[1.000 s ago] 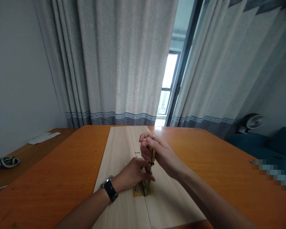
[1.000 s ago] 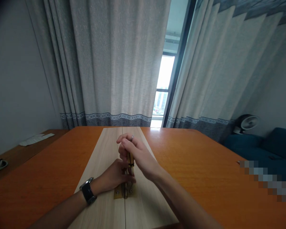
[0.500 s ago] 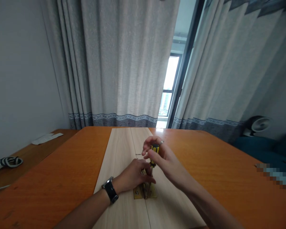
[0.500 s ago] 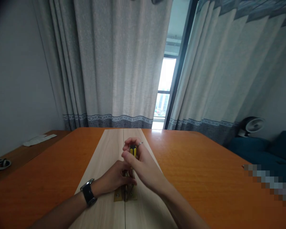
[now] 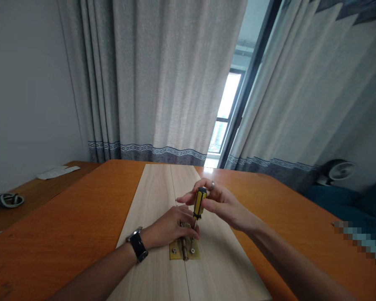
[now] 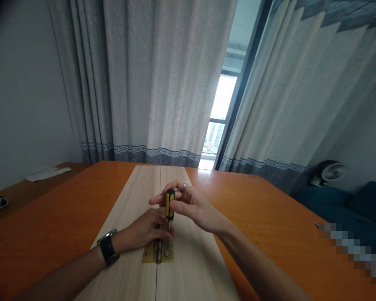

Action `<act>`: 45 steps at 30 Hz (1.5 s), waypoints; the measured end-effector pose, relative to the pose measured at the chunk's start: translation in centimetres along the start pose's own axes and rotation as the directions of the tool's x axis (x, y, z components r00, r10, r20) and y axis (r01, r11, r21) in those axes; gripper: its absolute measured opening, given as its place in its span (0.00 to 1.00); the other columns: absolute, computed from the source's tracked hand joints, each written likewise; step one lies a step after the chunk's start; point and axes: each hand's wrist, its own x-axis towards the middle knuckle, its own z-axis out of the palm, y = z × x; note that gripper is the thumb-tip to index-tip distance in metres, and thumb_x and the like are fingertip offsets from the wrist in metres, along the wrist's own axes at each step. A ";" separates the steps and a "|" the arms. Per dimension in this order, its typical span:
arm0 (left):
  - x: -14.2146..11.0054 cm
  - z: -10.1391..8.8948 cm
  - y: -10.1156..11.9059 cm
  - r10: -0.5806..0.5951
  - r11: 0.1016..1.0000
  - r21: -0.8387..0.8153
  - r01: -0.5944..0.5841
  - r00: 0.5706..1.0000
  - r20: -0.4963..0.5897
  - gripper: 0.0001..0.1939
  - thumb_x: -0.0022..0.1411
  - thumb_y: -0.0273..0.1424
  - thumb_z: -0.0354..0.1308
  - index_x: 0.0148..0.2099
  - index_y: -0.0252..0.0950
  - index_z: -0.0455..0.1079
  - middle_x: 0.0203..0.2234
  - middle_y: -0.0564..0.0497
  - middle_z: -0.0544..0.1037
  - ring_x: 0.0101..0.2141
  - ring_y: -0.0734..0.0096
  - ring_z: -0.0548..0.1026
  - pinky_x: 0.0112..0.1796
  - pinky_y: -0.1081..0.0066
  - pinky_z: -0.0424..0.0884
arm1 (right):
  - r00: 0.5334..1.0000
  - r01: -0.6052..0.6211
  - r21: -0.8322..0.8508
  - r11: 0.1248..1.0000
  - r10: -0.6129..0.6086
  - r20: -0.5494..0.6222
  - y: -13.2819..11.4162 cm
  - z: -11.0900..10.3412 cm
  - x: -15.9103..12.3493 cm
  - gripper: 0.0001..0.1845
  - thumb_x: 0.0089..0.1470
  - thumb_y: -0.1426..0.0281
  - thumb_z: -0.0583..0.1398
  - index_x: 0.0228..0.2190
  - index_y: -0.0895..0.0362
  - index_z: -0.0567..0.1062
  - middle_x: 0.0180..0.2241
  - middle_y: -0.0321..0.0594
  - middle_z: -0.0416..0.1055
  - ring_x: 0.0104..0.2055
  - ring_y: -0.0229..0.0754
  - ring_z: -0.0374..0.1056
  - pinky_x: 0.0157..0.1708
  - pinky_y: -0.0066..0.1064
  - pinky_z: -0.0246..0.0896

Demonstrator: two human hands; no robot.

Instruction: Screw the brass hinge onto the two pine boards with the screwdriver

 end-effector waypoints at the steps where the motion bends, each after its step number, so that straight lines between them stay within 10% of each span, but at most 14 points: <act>1: 0.1 0.0 -0.1 -0.007 1.000 0.002 0.007 1.000 -0.012 0.12 0.59 0.39 0.67 0.32 0.34 0.79 0.33 0.49 0.77 0.39 0.65 0.74 0.42 0.69 0.69 | 0.999 0.015 -0.093 0.996 -0.018 -0.031 -0.2 0.1 0.1 0.13 0.60 0.64 0.63 0.46 0.53 0.72 0.46 0.43 0.75 0.48 0.41 0.71 0.47 0.38 0.68; 5: 0.2 0.2 -0.4 -0.032 0.999 -0.002 0.032 0.999 -0.028 0.15 0.57 0.42 0.69 0.31 0.34 0.79 0.32 0.49 0.78 0.37 0.66 0.75 0.41 0.70 0.69 | 0.970 0.029 -0.341 0.940 -0.109 -0.215 -0.3 0.2 -0.1 0.13 0.50 0.69 0.70 0.39 0.54 0.77 0.38 0.38 0.73 0.39 0.37 0.70 0.38 0.29 0.68; 13: 0.2 -0.6 -0.3 0.018 0.999 -0.043 -0.017 1.000 0.014 0.12 0.63 0.39 0.64 0.35 0.35 0.81 0.34 0.47 0.80 0.42 0.64 0.74 0.48 0.68 0.67 | 0.961 0.129 -0.013 0.992 -0.128 -0.246 2.6 -1.2 -0.8 0.20 0.58 0.68 0.65 0.53 0.50 0.75 0.41 0.42 0.79 0.42 0.42 0.76 0.42 0.38 0.73; 22: 0.2 -0.6 -0.1 -0.016 0.999 0.029 0.015 1.000 0.011 0.08 0.63 0.33 0.63 0.36 0.35 0.80 0.37 0.47 0.77 0.41 0.64 0.74 0.45 0.68 0.69 | 0.916 0.117 -0.287 0.951 -0.215 -0.340 2.6 0.4 -1.2 0.20 0.44 0.71 0.73 0.42 0.52 0.81 0.37 0.39 0.76 0.40 0.41 0.73 0.43 0.35 0.71; 31: 0.0 0.1 0.1 -0.107 0.994 -0.016 0.106 0.991 -0.080 0.13 0.57 0.37 0.69 0.31 0.32 0.73 0.31 0.50 0.74 0.34 0.69 0.72 0.36 0.70 0.68 | 0.960 0.095 -0.032 0.995 -0.100 -0.263 2.7 1.0 -1.6 0.25 0.58 0.67 0.65 0.57 0.52 0.71 0.42 0.43 0.79 0.42 0.42 0.76 0.43 0.39 0.73; 38: 0.1 0.0 0.0 -0.083 0.984 0.149 0.098 0.991 -0.104 0.12 0.57 0.35 0.68 0.30 0.33 0.71 0.31 0.51 0.74 0.33 0.70 0.71 0.35 0.72 0.67 | 0.849 0.086 -0.411 0.907 -0.283 -0.447 3.5 1.1 -1.0 0.11 0.50 0.61 0.69 0.31 0.56 0.80 0.31 0.39 0.72 0.35 0.41 0.69 0.37 0.36 0.68; 45: 0.0 -0.1 0.3 0.013 0.991 0.134 -0.008 0.999 -0.034 0.09 0.64 0.35 0.63 0.36 0.36 0.78 0.40 0.47 0.77 0.46 0.62 0.73 0.48 0.68 0.68 | 0.878 0.064 -0.522 0.851 -0.297 -0.375 3.1 0.8 -1.5 0.11 0.61 0.63 0.61 0.35 0.56 0.81 0.32 0.41 0.74 0.35 0.41 0.69 0.36 0.35 0.66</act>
